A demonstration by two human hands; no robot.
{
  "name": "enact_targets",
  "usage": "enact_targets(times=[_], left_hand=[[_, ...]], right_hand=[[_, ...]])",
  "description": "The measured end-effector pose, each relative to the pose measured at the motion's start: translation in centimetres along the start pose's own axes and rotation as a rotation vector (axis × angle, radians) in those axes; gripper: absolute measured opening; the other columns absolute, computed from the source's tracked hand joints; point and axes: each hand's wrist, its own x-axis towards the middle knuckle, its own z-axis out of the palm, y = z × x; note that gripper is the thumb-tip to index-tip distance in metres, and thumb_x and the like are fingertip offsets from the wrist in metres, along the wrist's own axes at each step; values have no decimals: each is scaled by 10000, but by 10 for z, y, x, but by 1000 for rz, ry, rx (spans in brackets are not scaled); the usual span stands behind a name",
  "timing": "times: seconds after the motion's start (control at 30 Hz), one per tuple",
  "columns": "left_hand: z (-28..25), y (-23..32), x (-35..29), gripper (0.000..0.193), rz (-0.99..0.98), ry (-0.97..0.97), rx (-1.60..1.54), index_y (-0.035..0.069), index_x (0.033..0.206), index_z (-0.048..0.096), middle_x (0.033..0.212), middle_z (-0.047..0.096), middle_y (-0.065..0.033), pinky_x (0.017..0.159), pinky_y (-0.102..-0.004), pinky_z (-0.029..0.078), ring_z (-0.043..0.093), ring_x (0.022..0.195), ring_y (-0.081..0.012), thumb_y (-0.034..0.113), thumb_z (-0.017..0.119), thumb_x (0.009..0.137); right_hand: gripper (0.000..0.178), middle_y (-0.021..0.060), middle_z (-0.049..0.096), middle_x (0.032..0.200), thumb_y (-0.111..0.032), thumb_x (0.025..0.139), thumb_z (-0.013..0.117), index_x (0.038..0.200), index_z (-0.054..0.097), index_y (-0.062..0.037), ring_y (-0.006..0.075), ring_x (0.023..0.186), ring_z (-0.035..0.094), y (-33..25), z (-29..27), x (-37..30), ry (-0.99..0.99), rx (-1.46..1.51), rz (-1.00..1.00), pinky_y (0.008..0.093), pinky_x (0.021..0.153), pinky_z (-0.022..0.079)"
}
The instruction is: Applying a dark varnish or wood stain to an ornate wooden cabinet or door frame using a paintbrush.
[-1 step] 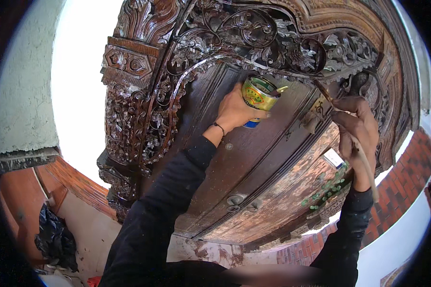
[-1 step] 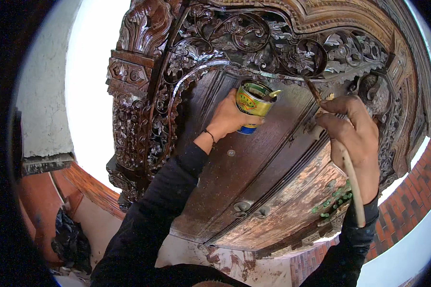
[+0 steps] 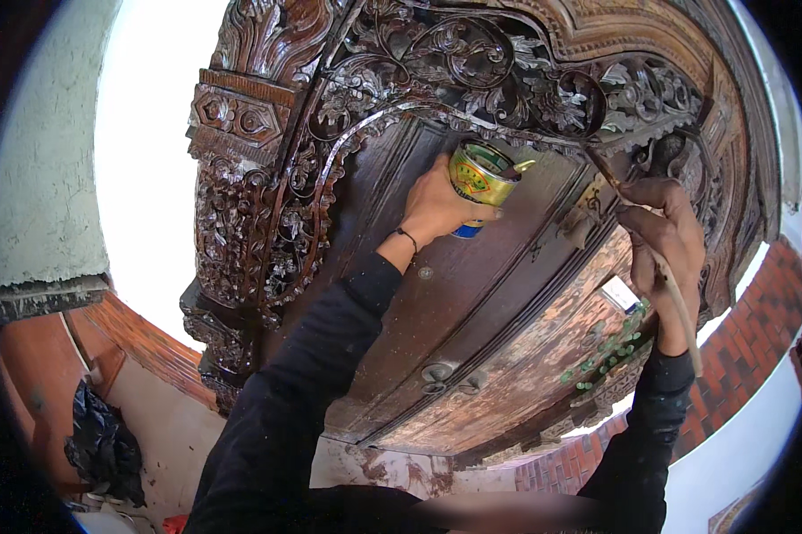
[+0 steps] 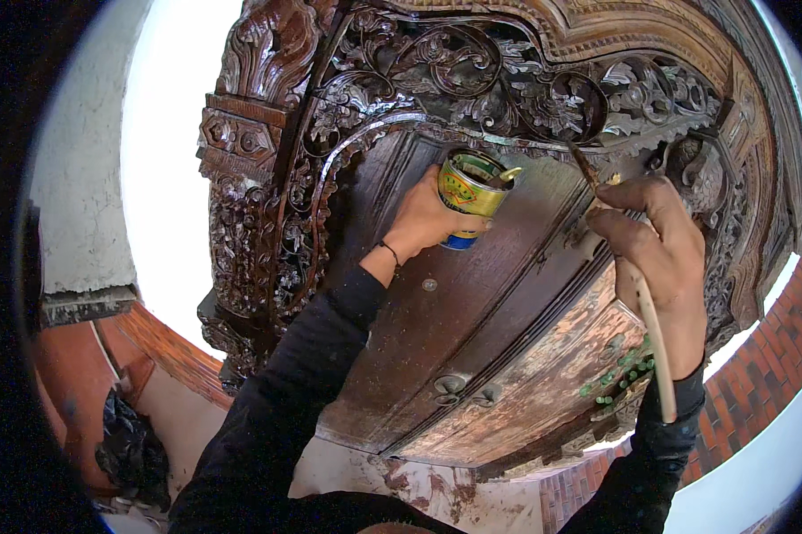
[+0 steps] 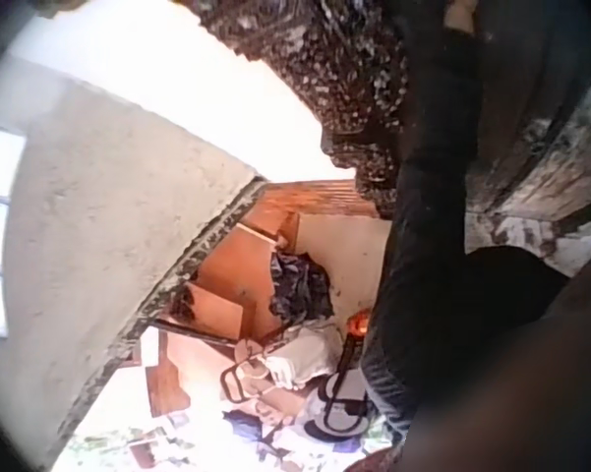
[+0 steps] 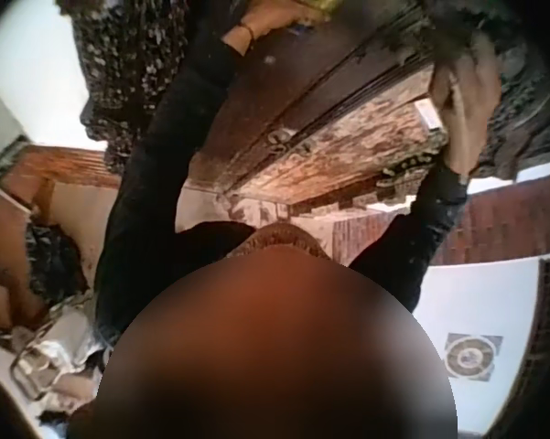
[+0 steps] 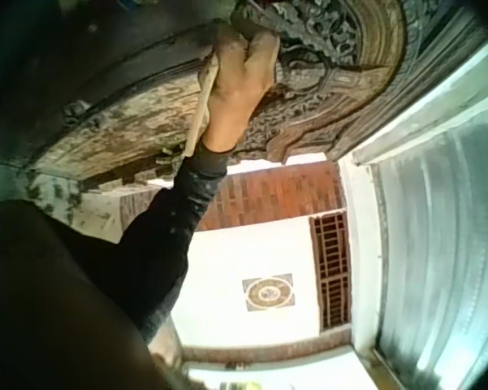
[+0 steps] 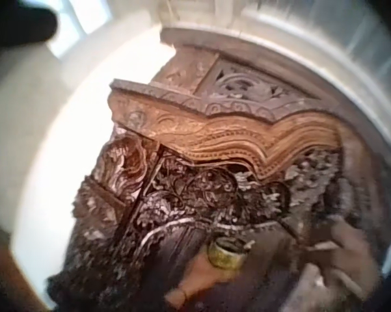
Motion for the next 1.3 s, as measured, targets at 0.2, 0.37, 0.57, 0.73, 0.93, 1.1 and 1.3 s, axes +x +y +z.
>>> enact_targets(times=[0.2,0.37,0.57,0.73,0.93,1.1,1.3], left_hand=[[13,-3,6,1263,38,34,8,-88,1482,508,1264,755,-250,1007,-429,591,761,1136,-372,557,1007,518],[10,1,3,1244,46,-26,-23,-91,1468,516,1266,751,-250,1025,-426,582,753,1155,-371,553,1009,525],[6,-1,3,1183,46,-33,-43,-53,1426,549,1272,745,-233,1034,-429,577,743,1173,-368,549,1015,520],[-1,2,0,1155,12,-11,11,-32,1422,555,1292,741,-215,1046,-427,572,736,1191,-356,527,1025,527],[0,7,0,1123,12,-25,-30,-21,1397,564,1287,746,-204,1034,-430,580,743,1174,-359,519,1028,528],[1,10,0,1174,21,-22,-20,-36,1420,548,1277,746,-221,1030,-430,583,747,1162,-368,547,1021,518],[2,-2,0,1317,38,-5,0,-101,1515,468,1291,737,-244,1038,-417,579,745,1167,-376,566,1012,518]], right_hand=[[227,172,691,1072,7,857,721,1082,713,-20,371,939,712,11,21,10,3,17,26,436,769,575],[271,162,694,1092,53,838,708,1097,719,-27,371,958,707,19,28,16,-26,20,112,416,820,576],[214,163,712,1039,102,892,685,1071,714,-10,321,928,709,28,37,20,121,122,86,392,826,570],[118,131,745,1033,78,1012,651,1093,709,15,240,962,712,50,13,6,196,248,128,351,863,564],[147,116,759,1064,59,1033,657,1161,711,11,225,986,719,49,13,8,327,288,165,348,889,582],[196,129,758,1062,63,944,735,1127,718,-3,274,943,739,36,35,21,236,117,-8,379,807,609],[245,151,730,1031,86,879,758,1105,731,-6,331,920,726,29,33,28,211,86,38,397,781,587]])
